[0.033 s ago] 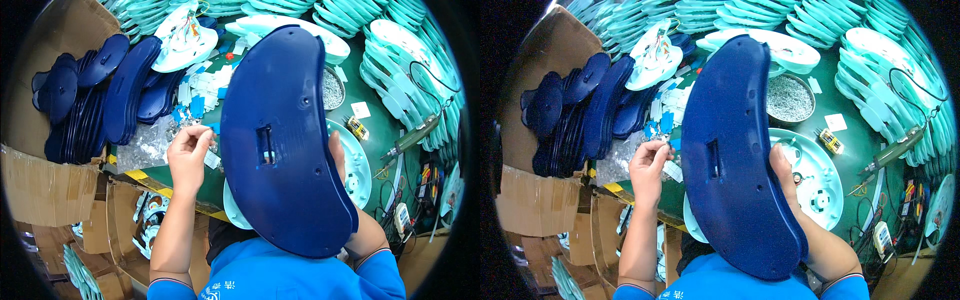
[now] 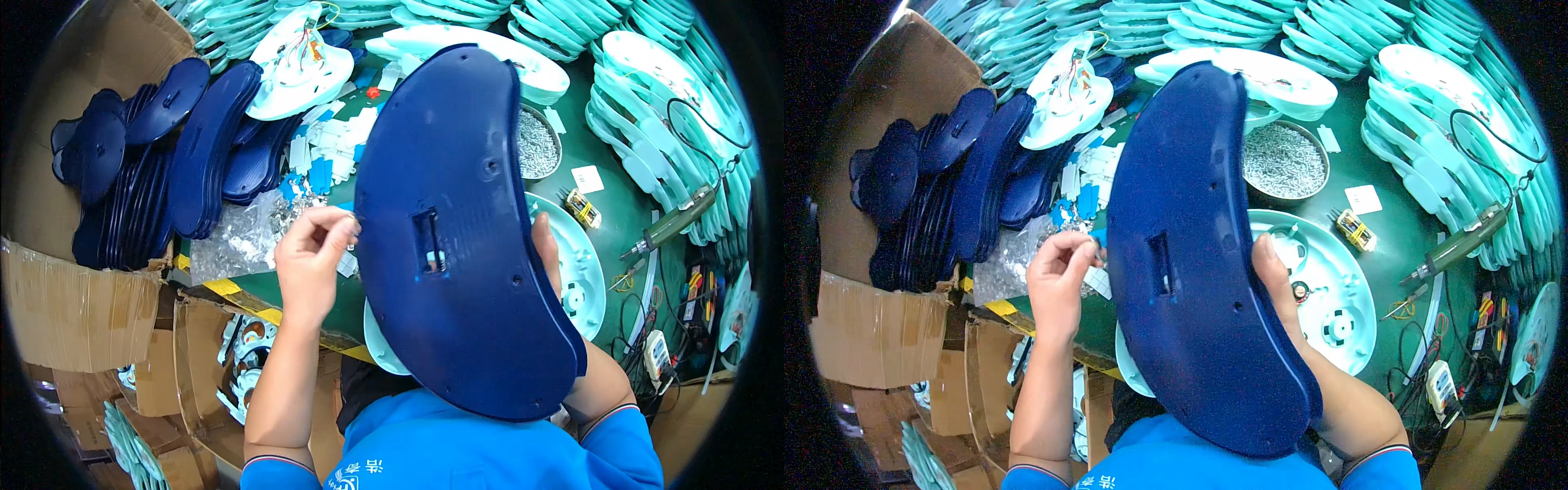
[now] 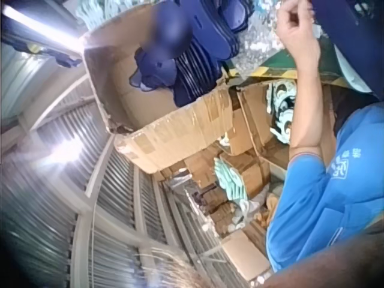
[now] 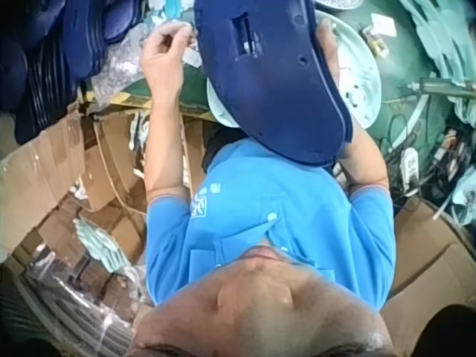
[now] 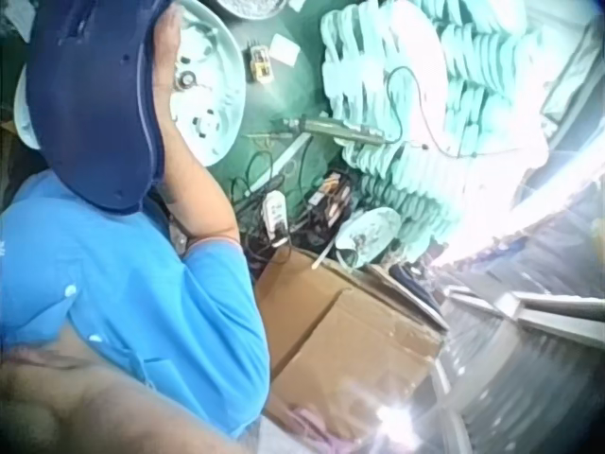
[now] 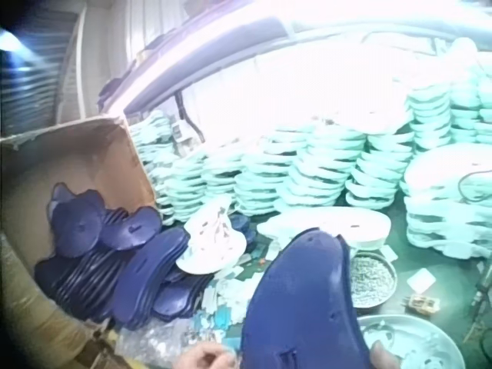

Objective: The person assembles a blue plastic toy by inserting a battery pack, attaching a white plastic cover, and securing it with screws using a power drill. The process is repeated for multiple units on a workbench.

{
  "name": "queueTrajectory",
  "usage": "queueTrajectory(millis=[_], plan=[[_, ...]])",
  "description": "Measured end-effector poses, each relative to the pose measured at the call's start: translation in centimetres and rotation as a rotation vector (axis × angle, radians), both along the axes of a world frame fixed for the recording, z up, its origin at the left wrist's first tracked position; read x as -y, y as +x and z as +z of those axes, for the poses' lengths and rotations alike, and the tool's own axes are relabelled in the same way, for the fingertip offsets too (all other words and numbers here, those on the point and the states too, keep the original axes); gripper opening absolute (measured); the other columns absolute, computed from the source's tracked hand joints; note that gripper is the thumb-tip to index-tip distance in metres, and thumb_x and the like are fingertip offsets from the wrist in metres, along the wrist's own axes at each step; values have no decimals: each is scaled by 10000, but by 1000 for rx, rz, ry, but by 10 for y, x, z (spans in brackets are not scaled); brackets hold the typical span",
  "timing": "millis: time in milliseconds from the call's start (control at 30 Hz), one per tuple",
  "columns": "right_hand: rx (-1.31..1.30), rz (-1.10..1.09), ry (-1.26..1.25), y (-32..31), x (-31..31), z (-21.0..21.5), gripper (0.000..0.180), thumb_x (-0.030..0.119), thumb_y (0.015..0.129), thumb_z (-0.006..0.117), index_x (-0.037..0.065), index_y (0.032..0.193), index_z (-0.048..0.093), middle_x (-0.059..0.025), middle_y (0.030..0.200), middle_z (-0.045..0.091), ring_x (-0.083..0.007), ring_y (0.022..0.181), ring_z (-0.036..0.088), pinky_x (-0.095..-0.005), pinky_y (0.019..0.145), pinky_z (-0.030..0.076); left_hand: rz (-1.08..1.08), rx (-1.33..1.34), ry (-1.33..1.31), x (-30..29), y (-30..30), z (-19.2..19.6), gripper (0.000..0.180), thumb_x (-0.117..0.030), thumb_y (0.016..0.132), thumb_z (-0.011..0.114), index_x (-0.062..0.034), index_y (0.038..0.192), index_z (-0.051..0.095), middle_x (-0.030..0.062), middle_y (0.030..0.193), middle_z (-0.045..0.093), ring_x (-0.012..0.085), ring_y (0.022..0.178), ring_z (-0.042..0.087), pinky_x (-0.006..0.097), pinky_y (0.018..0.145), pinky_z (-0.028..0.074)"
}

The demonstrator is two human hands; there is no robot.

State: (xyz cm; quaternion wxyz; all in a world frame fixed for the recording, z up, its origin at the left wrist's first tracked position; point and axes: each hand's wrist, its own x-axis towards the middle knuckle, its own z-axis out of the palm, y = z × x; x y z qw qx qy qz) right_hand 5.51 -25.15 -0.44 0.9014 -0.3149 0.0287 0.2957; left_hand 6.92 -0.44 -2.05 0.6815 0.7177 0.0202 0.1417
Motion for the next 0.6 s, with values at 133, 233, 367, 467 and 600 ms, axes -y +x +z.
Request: queueTrajectory(millis=[133, 233, 367, 467, 600], plan=[[2, 43, 9, 0, -2, 4, 861, 733, 958, 404, 39, 1465, 460, -191, 1321, 618, -260, 1144, 664, -426, 992, 551, -169, 225, 451, 25, -7, 27, 97, 45, 842, 732, -5, 917, 694, 72, 901, 653, 145, 806, 607, 268, 727, 477], [-29, 16, -70, -4, -1, 6, 849, 727, 964, 405, 39, 1458, 466, -185, 1309, 627, -253, 1149, 663, -404, 987, 561, -124, 381, 664, 35, -2, 34, 114, 49, 792, 762, -12, 866, 701, 80, 877, 659, 186, 780, 619, 296, 711, 488], [-38, 39, -125, -8, 9, 5, 880, 731, 951, 427, 46, 1503, 396, -195, 1356, 587, -273, 1177, 649, -421, 1005, 556, -43, 329, 819, 41, -1, 35, 406, -142, 740, 862, -45, 1079, 660, 117, 1120, 621, 244, 966, 598, 342, 805, 495], [13, 80, -87, -12, 18, 3, 925, 741, 931, 457, 55, 1539, 330, -205, 1402, 546, -294, 1199, 636, -434, 1020, 548, -28, -10, 701, 34, 0, 38, 1059, -415, 637, 933, -88, 1494, 404, 171, 1410, 442, 329, 1322, 448, 484, 1078, 420], [98, 117, -92, -10, 21, 1, 983, 762, 898, 492, 57, 1554, 297, -214, 1428, 518, -315, 1236, 613, -455, 1040, 534, -191, -213, 405, 33, -3, 45, 1001, -297, 705, 876, -80, 1524, 342, 212, 1454, 343, 357, 1373, 393, 462, 1170, 333]])
